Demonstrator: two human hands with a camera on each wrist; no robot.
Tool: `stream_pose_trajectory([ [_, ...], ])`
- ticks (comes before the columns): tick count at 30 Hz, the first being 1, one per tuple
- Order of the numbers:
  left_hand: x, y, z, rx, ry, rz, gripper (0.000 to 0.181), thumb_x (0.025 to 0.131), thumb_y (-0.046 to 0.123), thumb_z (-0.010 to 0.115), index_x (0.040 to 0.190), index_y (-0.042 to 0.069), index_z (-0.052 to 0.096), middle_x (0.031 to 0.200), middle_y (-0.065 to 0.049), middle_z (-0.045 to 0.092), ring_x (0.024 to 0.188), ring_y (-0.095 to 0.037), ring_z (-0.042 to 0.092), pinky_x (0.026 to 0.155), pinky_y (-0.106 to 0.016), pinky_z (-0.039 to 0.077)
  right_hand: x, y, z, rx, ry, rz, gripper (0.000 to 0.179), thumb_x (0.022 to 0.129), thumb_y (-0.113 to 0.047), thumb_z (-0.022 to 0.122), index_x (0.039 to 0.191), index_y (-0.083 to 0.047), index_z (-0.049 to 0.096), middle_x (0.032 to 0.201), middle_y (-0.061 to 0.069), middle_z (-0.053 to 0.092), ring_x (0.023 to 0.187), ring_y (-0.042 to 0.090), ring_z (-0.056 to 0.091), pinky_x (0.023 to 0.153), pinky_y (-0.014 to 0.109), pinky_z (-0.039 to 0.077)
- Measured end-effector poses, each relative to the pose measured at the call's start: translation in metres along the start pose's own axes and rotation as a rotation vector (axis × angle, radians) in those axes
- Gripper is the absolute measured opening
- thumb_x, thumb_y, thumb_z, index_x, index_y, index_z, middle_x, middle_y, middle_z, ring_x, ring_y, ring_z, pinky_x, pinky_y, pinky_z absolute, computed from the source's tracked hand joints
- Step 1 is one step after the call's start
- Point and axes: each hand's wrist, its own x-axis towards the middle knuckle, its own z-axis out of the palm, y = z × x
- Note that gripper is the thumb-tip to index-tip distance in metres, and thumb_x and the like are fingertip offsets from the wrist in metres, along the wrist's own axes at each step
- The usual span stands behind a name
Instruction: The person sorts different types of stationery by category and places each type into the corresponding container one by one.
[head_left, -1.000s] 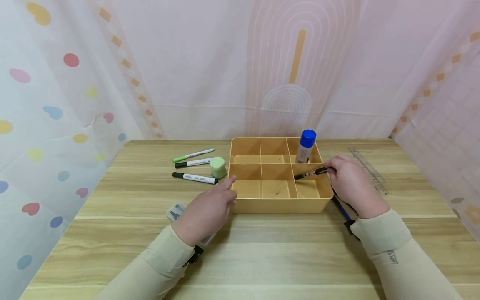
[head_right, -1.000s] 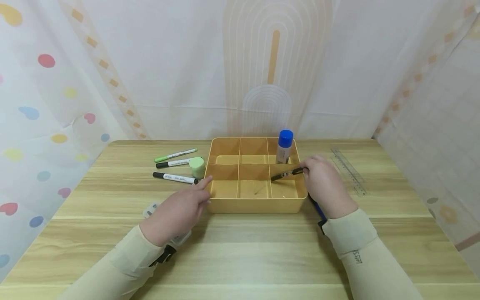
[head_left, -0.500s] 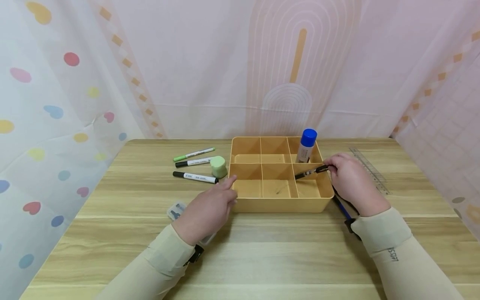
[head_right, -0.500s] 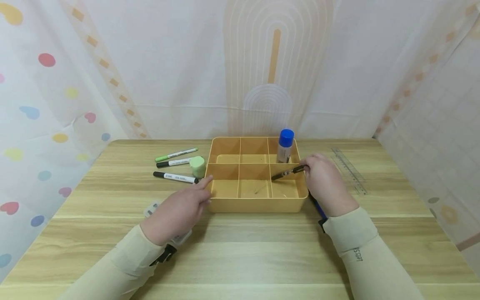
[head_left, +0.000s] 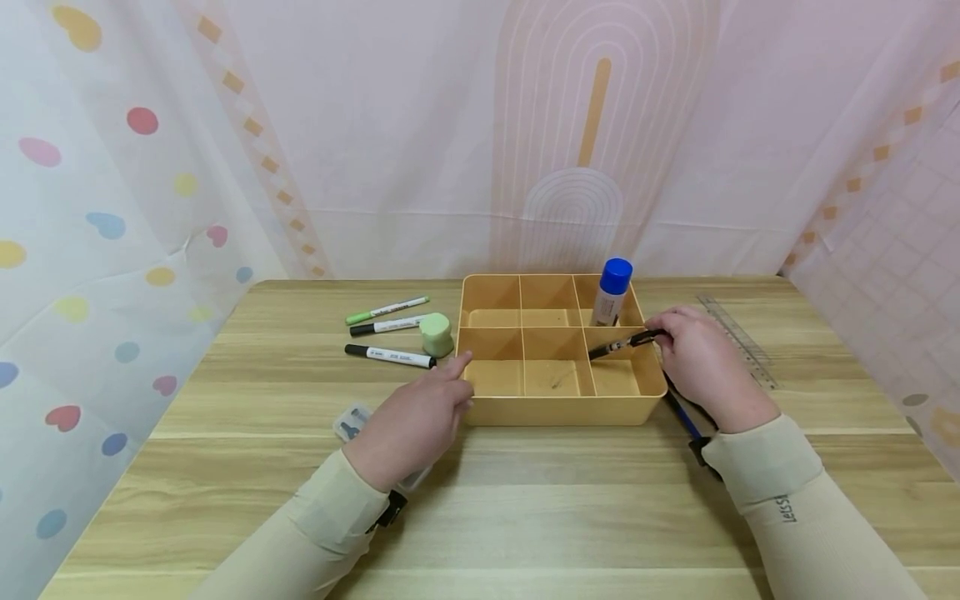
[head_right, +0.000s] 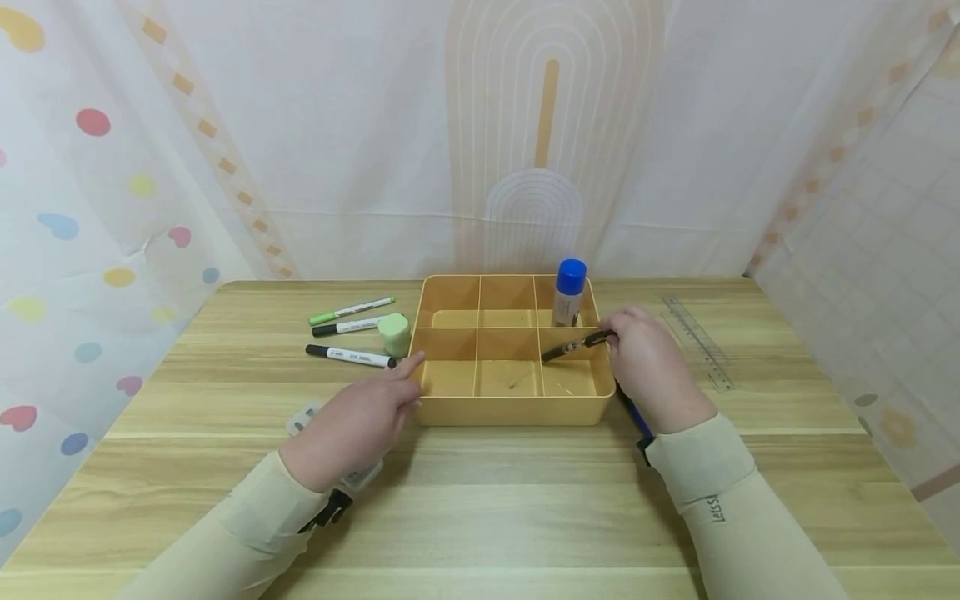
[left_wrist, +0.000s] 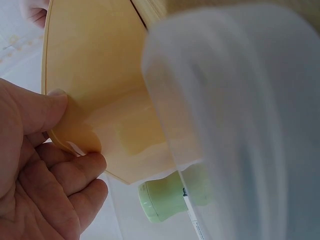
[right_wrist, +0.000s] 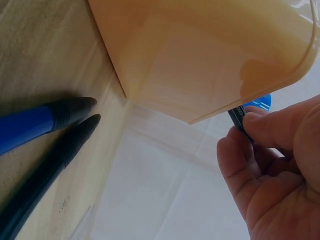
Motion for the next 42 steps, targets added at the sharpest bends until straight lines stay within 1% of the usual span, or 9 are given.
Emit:
stream_pose_trajectory([
  [5,0.0,0.0,0.0,-0.001,0.002,0.003,0.02,0.106,0.013,0.059,0.089,0.012,0.069,0.161,-0.016,0.051,0.146,-0.033,0.053,0.112,-0.05,0.053,0.0,0.001,0.001,-0.011,0.006,-0.012,0.02,0.099,0.006,0.06,0.115,0.007,0.072,0.117,0.026,0.071,0.112,0.045,0.067,0.1,0.06,0.054],
  [11,0.0,0.001,0.0,0.003,0.005,0.005,0.019,0.106,0.012,0.059,0.09,0.012,0.07,0.16,-0.017,0.051,0.146,-0.034,0.053,0.112,-0.05,0.053,0.001,0.001,0.0,-0.013,-0.002,-0.011,0.024,0.1,0.005,0.06,0.121,0.009,0.07,0.12,0.027,0.071,0.115,0.046,0.066,0.103,0.061,0.053],
  [24,0.0,0.001,-0.001,0.002,0.005,0.013,0.021,0.106,0.012,0.059,0.088,0.012,0.068,0.16,-0.017,0.051,0.146,-0.034,0.053,0.111,-0.049,0.053,0.001,0.003,-0.001,0.004,-0.039,0.002,0.032,0.1,0.003,0.06,0.131,0.009,0.065,0.128,0.03,0.067,0.121,0.048,0.064,0.105,0.062,0.052],
  [29,0.0,0.001,-0.001,-0.004,0.003,0.008,0.021,0.107,0.012,0.058,0.088,0.012,0.068,0.16,-0.017,0.051,0.146,-0.033,0.052,0.113,-0.05,0.052,0.0,0.004,-0.003,0.017,-0.044,-0.001,0.033,0.101,0.001,0.062,0.133,0.011,0.064,0.129,0.031,0.066,0.119,0.048,0.064,0.103,0.062,0.053],
  [34,-0.001,0.001,-0.001,-0.003,0.005,0.008,0.021,0.107,0.012,0.058,0.087,0.013,0.068,0.16,-0.017,0.051,0.147,-0.033,0.052,0.113,-0.049,0.052,-0.001,0.005,-0.004,0.034,-0.037,-0.001,0.033,0.103,-0.004,0.063,0.133,0.011,0.063,0.13,0.031,0.065,0.115,0.046,0.066,0.099,0.061,0.054],
  [38,-0.001,0.001,-0.001,-0.005,0.008,0.01,0.021,0.106,0.012,0.059,0.087,0.013,0.067,0.16,-0.017,0.05,0.147,-0.032,0.051,0.112,-0.049,0.053,-0.002,0.005,-0.007,0.054,-0.04,0.024,0.035,0.106,-0.007,0.06,0.136,0.01,0.061,0.135,0.032,0.061,0.113,0.046,0.065,0.097,0.062,0.054],
  [42,-0.001,0.001,-0.001,-0.002,0.012,0.014,0.021,0.106,0.011,0.059,0.087,0.012,0.067,0.16,-0.017,0.051,0.147,-0.032,0.052,0.112,-0.048,0.053,-0.004,0.007,-0.013,0.048,-0.045,0.041,0.037,0.108,-0.011,0.055,0.14,0.009,0.058,0.136,0.031,0.06,0.115,0.045,0.061,0.102,0.063,0.05],
])
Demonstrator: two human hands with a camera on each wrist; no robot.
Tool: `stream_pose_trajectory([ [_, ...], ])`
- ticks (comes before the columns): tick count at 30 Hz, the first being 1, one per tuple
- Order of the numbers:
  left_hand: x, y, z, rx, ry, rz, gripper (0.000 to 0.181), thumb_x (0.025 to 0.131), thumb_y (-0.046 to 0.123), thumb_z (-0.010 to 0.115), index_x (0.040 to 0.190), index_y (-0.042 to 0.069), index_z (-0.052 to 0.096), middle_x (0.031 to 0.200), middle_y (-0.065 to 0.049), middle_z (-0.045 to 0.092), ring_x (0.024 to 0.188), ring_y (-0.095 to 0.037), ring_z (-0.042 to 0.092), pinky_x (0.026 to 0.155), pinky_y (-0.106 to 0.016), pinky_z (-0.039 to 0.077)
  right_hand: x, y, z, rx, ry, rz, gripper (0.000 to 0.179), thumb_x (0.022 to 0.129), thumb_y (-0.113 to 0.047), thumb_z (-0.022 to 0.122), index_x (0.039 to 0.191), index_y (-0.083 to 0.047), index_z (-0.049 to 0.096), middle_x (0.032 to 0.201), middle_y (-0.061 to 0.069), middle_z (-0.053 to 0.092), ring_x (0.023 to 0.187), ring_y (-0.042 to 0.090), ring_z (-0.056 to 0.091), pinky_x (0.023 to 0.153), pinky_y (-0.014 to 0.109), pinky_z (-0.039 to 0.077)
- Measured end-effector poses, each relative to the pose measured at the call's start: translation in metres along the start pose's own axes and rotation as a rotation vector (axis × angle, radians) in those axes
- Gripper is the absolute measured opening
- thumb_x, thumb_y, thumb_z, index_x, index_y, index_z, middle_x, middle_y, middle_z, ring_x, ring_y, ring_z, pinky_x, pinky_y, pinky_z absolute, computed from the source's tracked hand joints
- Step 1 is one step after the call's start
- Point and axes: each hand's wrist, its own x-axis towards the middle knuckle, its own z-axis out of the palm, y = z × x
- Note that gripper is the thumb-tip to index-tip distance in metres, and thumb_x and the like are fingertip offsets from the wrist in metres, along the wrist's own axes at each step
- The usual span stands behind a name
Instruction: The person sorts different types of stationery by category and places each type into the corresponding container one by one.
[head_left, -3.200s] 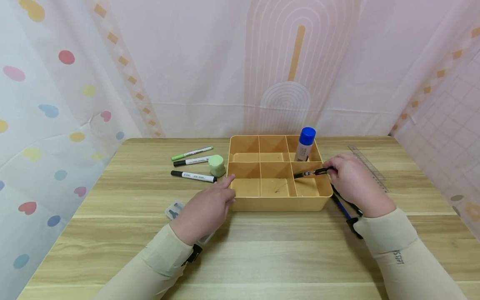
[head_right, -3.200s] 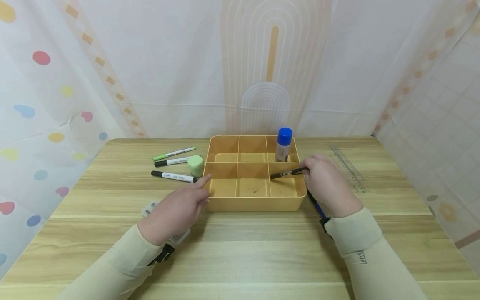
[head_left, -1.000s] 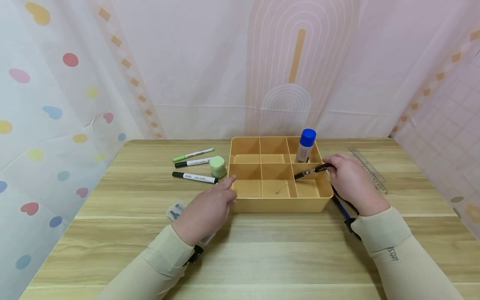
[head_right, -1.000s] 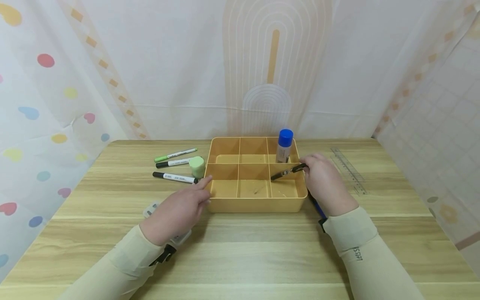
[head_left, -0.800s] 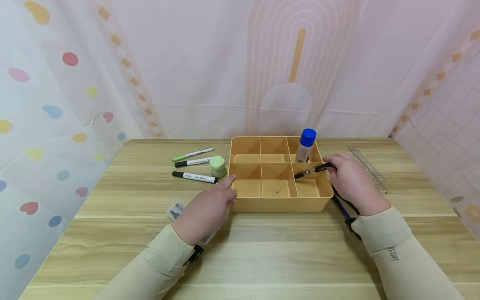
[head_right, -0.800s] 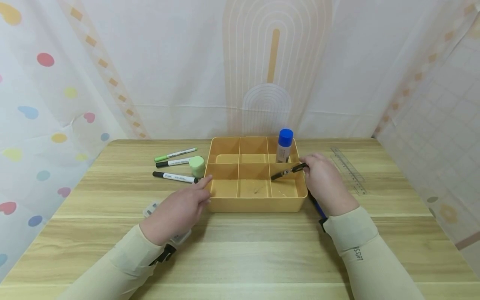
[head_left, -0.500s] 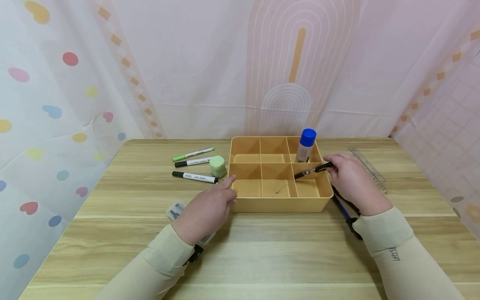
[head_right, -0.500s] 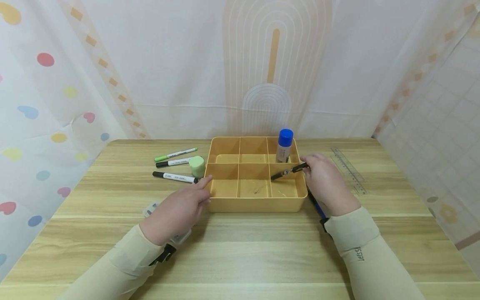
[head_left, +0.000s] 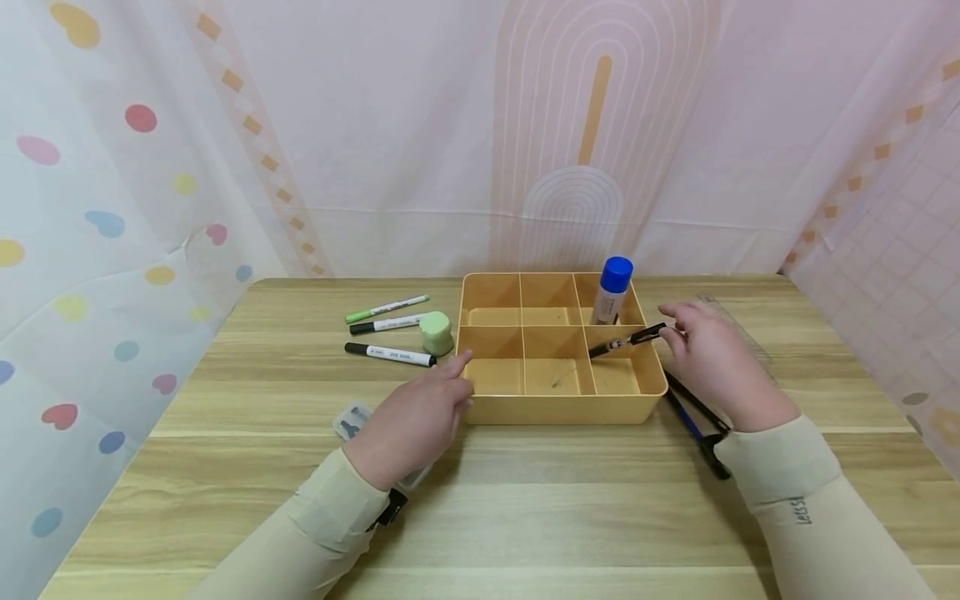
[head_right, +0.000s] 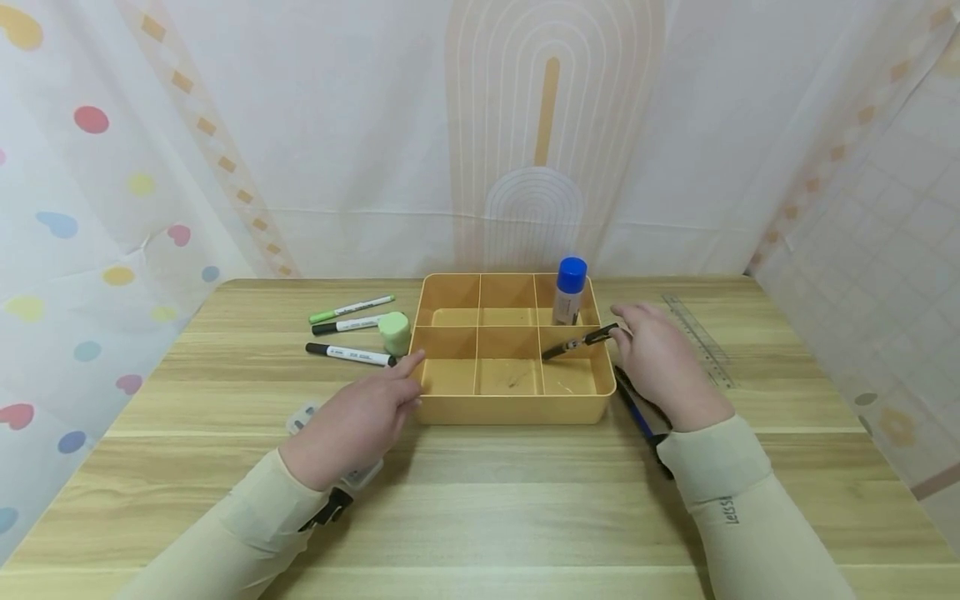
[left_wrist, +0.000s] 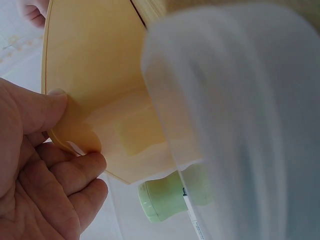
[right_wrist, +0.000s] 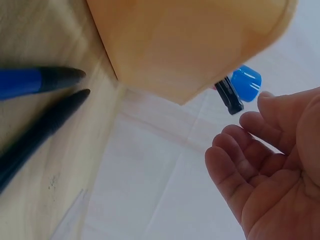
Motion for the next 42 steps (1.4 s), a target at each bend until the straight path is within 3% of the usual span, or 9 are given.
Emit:
stream_pose_trajectory([
  [7,0.0,0.001,-0.001,0.005,-0.019,-0.015,0.019,0.106,0.012,0.06,0.089,0.012,0.069,0.161,-0.015,0.05,0.147,-0.032,0.052,0.111,-0.048,0.054,-0.005,0.003,-0.01,0.008,0.011,0.012,0.039,0.108,-0.009,0.053,0.142,0.01,0.056,0.134,0.031,0.059,0.1,0.041,0.066,0.089,0.06,0.055],
  [14,0.001,0.0,0.0,0.004,-0.014,-0.012,0.019,0.106,0.012,0.06,0.088,0.013,0.069,0.161,-0.016,0.05,0.147,-0.032,0.052,0.112,-0.048,0.053,-0.007,0.012,-0.017,-0.013,-0.009,0.043,0.039,0.108,-0.007,0.051,0.143,0.011,0.054,0.146,0.037,0.051,0.116,0.052,0.063,0.102,0.068,0.049],
  [21,0.001,-0.001,0.0,-0.002,-0.014,-0.014,0.02,0.106,0.012,0.06,0.087,0.013,0.068,0.161,-0.016,0.05,0.147,-0.033,0.052,0.111,-0.049,0.053,-0.011,0.02,-0.021,-0.04,-0.097,0.065,0.038,0.108,-0.008,0.051,0.141,0.012,0.055,0.147,0.039,0.05,0.134,0.058,0.049,0.112,0.072,0.04],
  [28,0.0,-0.001,0.001,0.003,-0.015,-0.017,0.02,0.106,0.012,0.06,0.088,0.012,0.069,0.161,-0.016,0.05,0.147,-0.033,0.052,0.111,-0.05,0.054,-0.015,0.024,-0.023,-0.077,-0.198,0.084,0.041,0.107,-0.012,0.056,0.14,0.012,0.055,0.139,0.039,0.056,0.118,0.053,0.064,0.1,0.069,0.05],
  [34,0.001,0.0,0.001,-0.002,-0.019,-0.019,0.02,0.106,0.013,0.059,0.088,0.012,0.068,0.162,-0.016,0.049,0.148,-0.033,0.051,0.112,-0.05,0.053,-0.016,0.029,-0.024,-0.117,-0.316,0.115,0.045,0.106,-0.016,0.059,0.142,0.011,0.055,0.141,0.037,0.059,0.124,0.056,0.061,0.104,0.07,0.049],
  [42,0.0,0.001,0.0,0.001,-0.013,-0.014,0.021,0.106,0.012,0.059,0.087,0.012,0.068,0.161,-0.016,0.05,0.146,-0.034,0.053,0.11,-0.05,0.054,-0.019,0.035,-0.023,-0.158,-0.356,0.098,0.043,0.104,-0.016,0.063,0.136,0.013,0.059,0.13,0.037,0.066,0.122,0.057,0.061,0.102,0.069,0.05],
])
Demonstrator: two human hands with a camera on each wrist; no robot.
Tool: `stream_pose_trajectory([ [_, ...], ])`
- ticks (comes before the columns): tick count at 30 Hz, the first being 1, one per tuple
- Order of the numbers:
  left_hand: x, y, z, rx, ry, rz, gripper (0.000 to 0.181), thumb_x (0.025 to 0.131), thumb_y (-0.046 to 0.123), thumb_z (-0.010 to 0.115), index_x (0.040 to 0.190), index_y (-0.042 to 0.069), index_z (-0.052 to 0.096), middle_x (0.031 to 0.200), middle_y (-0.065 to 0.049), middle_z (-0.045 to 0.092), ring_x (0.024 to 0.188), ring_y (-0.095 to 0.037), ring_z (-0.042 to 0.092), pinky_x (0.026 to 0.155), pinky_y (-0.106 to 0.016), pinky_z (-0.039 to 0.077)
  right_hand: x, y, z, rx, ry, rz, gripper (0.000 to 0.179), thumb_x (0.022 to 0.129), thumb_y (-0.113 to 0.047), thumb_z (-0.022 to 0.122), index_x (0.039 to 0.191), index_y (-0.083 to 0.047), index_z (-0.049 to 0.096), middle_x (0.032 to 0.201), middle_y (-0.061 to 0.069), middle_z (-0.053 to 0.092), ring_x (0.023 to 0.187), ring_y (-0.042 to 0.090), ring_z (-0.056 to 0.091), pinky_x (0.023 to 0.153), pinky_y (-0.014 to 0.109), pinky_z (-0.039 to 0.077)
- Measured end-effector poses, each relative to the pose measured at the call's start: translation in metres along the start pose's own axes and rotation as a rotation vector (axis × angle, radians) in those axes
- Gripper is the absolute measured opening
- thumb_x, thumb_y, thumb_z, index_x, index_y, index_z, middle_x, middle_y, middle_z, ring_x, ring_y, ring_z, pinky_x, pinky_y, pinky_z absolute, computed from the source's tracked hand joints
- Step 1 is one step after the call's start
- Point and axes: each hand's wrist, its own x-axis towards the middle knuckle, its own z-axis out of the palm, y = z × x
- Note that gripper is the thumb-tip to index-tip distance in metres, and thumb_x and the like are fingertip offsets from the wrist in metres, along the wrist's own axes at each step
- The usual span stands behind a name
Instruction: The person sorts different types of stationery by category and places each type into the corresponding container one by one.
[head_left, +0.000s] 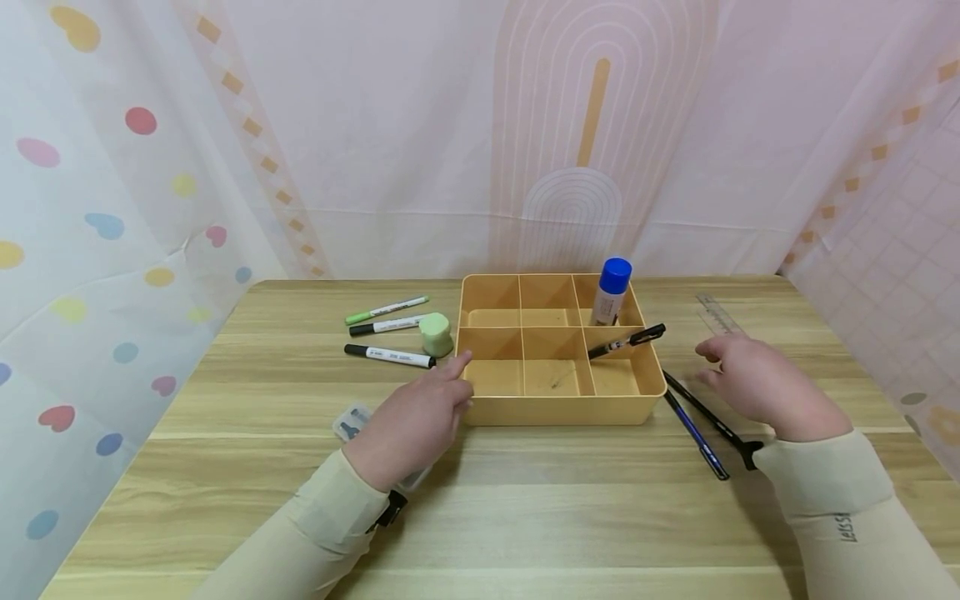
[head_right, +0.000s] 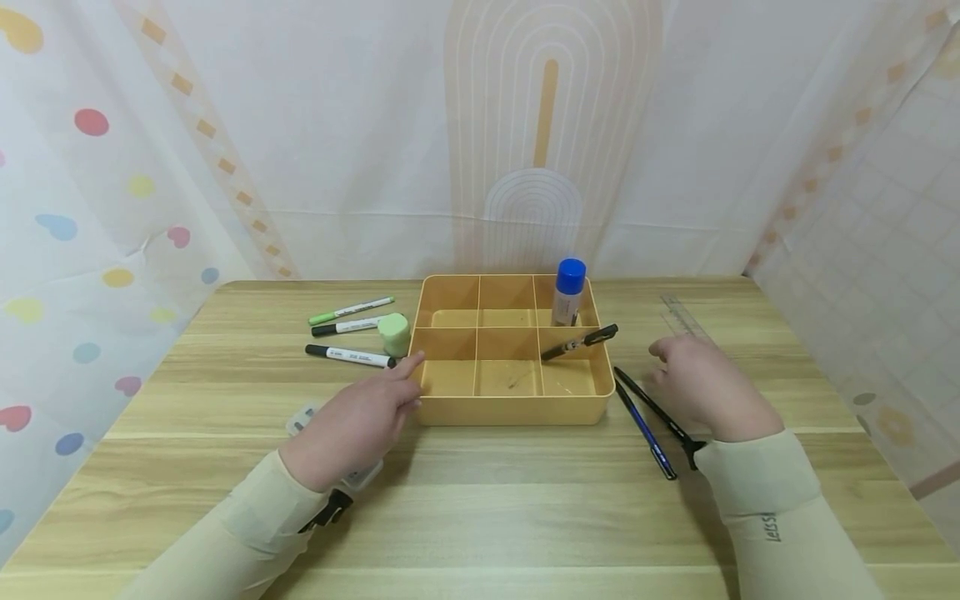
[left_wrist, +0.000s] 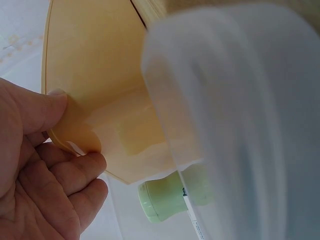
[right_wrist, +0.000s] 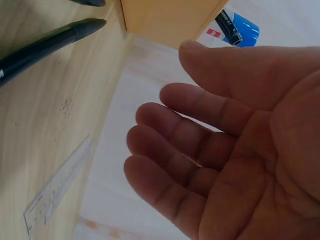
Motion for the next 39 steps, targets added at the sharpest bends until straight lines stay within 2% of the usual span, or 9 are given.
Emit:
stream_pose_trajectory([
  [8,0.0,0.0,0.0,0.008,0.008,0.015,0.021,0.107,0.012,0.058,0.088,0.011,0.069,0.159,-0.017,0.052,0.143,-0.036,0.056,0.109,-0.05,0.055,-0.004,0.004,0.001,-0.016,-0.056,-0.008,0.041,0.099,-0.017,0.07,0.129,0.01,0.064,0.116,0.028,0.073,0.11,0.049,0.068,0.093,0.064,0.055],
  [15,0.0,0.0,0.001,0.012,0.009,0.013,0.02,0.106,0.012,0.058,0.089,0.012,0.07,0.159,-0.017,0.052,0.143,-0.036,0.056,0.109,-0.05,0.055,-0.006,0.008,0.0,-0.016,-0.093,-0.005,0.041,0.097,-0.016,0.07,0.125,0.012,0.064,0.107,0.023,0.073,0.099,0.039,0.068,0.086,0.058,0.056],
  [21,0.0,-0.001,0.002,0.005,0.008,0.011,0.021,0.107,0.012,0.058,0.089,0.012,0.069,0.16,-0.017,0.051,0.143,-0.035,0.056,0.108,-0.049,0.056,-0.006,0.01,0.0,-0.007,-0.12,0.006,0.039,0.095,-0.016,0.069,0.122,0.012,0.067,0.109,0.023,0.074,0.102,0.04,0.069,0.088,0.059,0.057],
  [29,0.0,-0.001,0.002,0.006,0.007,0.007,0.02,0.107,0.012,0.058,0.091,0.012,0.071,0.16,-0.016,0.051,0.144,-0.034,0.055,0.108,-0.049,0.055,-0.007,0.009,-0.001,-0.026,-0.151,0.036,0.039,0.094,-0.018,0.07,0.12,0.011,0.068,0.115,0.028,0.073,0.11,0.048,0.068,0.092,0.063,0.055],
  [32,0.0,-0.001,0.002,0.009,0.007,0.007,0.02,0.107,0.012,0.058,0.091,0.011,0.071,0.16,-0.016,0.051,0.144,-0.035,0.055,0.108,-0.05,0.055,-0.006,0.009,-0.001,-0.043,-0.153,0.024,0.034,0.093,-0.019,0.072,0.114,0.007,0.071,0.112,0.026,0.074,0.107,0.046,0.069,0.09,0.063,0.056],
  [39,0.0,0.0,0.001,0.004,0.007,0.005,0.021,0.107,0.012,0.058,0.09,0.012,0.07,0.16,-0.016,0.051,0.142,-0.036,0.057,0.107,-0.05,0.056,-0.004,0.011,0.002,-0.052,-0.173,0.021,0.021,0.09,-0.021,0.072,0.1,-0.002,0.074,0.097,0.013,0.076,0.091,0.033,0.07,0.08,0.055,0.057],
])
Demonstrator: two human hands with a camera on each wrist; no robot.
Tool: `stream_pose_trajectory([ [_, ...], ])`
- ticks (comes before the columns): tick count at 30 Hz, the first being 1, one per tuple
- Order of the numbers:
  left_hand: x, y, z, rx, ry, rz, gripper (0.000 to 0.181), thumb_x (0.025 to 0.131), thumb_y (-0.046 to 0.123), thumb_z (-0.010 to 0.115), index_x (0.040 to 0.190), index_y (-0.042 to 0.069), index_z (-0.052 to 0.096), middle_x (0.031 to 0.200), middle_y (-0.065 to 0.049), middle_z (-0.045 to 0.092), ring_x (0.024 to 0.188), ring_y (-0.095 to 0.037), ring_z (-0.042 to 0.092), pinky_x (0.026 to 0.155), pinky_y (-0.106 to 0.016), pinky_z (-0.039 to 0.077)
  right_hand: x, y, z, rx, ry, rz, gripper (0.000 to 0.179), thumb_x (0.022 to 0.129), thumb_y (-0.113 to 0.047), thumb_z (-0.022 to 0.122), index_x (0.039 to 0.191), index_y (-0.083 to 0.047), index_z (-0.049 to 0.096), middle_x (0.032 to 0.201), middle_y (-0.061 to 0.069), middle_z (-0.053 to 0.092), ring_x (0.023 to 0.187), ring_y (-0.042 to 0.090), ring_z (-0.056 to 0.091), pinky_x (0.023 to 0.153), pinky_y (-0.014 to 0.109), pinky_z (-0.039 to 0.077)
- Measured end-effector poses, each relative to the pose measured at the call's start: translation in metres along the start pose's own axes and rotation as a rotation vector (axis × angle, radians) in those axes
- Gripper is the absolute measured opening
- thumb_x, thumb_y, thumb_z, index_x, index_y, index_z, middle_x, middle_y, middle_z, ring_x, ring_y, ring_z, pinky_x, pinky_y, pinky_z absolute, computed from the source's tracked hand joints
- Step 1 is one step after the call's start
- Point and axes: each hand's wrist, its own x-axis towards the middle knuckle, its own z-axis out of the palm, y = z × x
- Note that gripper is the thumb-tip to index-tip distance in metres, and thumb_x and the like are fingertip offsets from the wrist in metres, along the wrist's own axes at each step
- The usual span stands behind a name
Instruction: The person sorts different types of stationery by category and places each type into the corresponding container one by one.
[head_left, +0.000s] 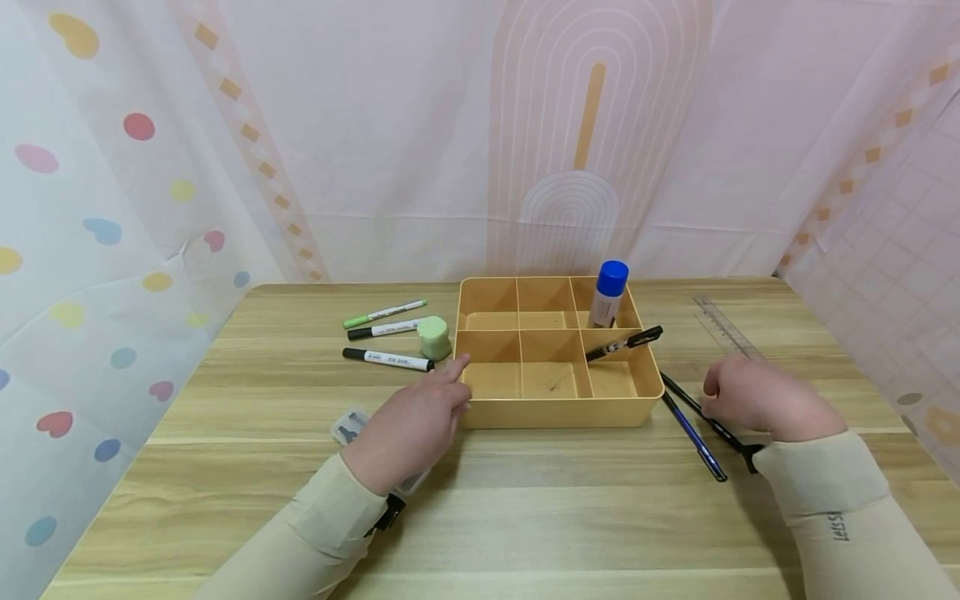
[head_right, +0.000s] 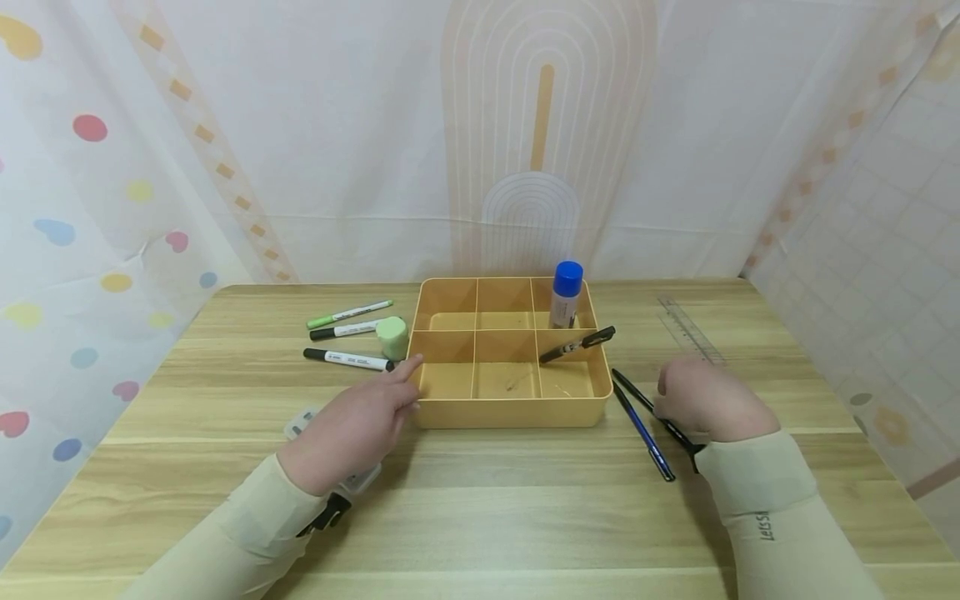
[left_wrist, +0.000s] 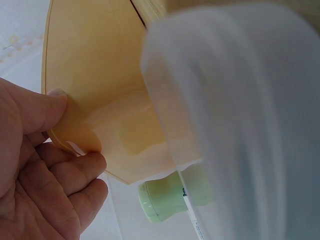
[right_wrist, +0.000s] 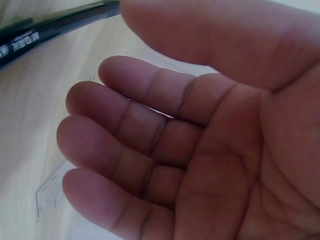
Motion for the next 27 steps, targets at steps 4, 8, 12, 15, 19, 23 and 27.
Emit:
stream_pose_trajectory([
  [4,0.0,-0.001,0.001,0.0,0.003,0.003,0.021,0.107,0.013,0.058,0.089,0.012,0.069,0.16,-0.016,0.051,0.141,-0.036,0.057,0.105,-0.05,0.057,0.001,0.0,0.002,0.002,-0.029,0.016,0.019,0.09,-0.021,0.071,0.098,-0.004,0.074,0.095,0.01,0.075,0.089,0.031,0.068,0.079,0.054,0.056],
  [8,0.0,-0.001,0.001,0.003,0.015,0.011,0.021,0.106,0.013,0.059,0.088,0.012,0.069,0.159,-0.016,0.052,0.141,-0.037,0.058,0.105,-0.05,0.057,0.002,-0.001,0.005,0.023,-0.037,0.011,0.015,0.088,-0.021,0.073,0.091,-0.006,0.074,0.088,0.006,0.071,0.081,0.026,0.064,0.075,0.047,0.054],
  [12,0.0,-0.001,0.001,0.002,0.017,0.01,0.02,0.106,0.013,0.059,0.09,0.012,0.07,0.159,-0.016,0.052,0.141,-0.036,0.058,0.106,-0.05,0.057,0.002,-0.003,0.009,0.053,-0.047,0.0,0.013,0.085,-0.02,0.076,0.081,-0.009,0.07,0.075,0.001,0.062,0.07,0.02,0.054,0.066,0.034,0.045],
  [15,0.0,-0.001,0.001,0.002,0.009,0.007,0.019,0.107,0.013,0.058,0.092,0.012,0.071,0.16,-0.016,0.051,0.141,-0.036,0.057,0.107,-0.05,0.056,0.002,-0.003,0.01,0.063,-0.051,-0.004,0.013,0.083,-0.018,0.077,0.079,-0.009,0.069,0.072,0.001,0.059,0.068,0.019,0.052,0.063,0.032,0.042],
  [19,0.0,-0.001,0.0,0.003,0.005,0.004,0.019,0.107,0.013,0.058,0.093,0.011,0.071,0.16,-0.016,0.051,0.142,-0.036,0.057,0.108,-0.051,0.055,0.004,-0.002,0.012,0.076,-0.058,-0.002,0.014,0.081,-0.015,0.077,0.075,-0.009,0.066,0.069,-0.001,0.056,0.066,0.017,0.05,0.062,0.031,0.041],
  [23,0.0,0.0,0.0,0.001,0.008,0.004,0.02,0.107,0.014,0.058,0.093,0.011,0.071,0.16,-0.016,0.051,0.142,-0.036,0.057,0.108,-0.05,0.055,0.005,-0.001,0.016,0.094,-0.061,-0.016,0.03,0.078,-0.011,0.075,0.06,-0.017,0.053,0.058,-0.007,0.04,0.056,0.012,0.04,0.056,0.028,0.035],
  [27,0.0,-0.001,0.0,0.002,0.011,0.005,0.02,0.107,0.014,0.059,0.091,0.012,0.07,0.16,-0.016,0.052,0.141,-0.036,0.058,0.107,-0.05,0.056,0.007,0.001,0.019,0.092,-0.051,-0.041,0.039,0.074,-0.008,0.073,0.054,-0.023,0.043,0.054,-0.011,0.031,0.052,0.009,0.032,0.053,0.025,0.03],
])
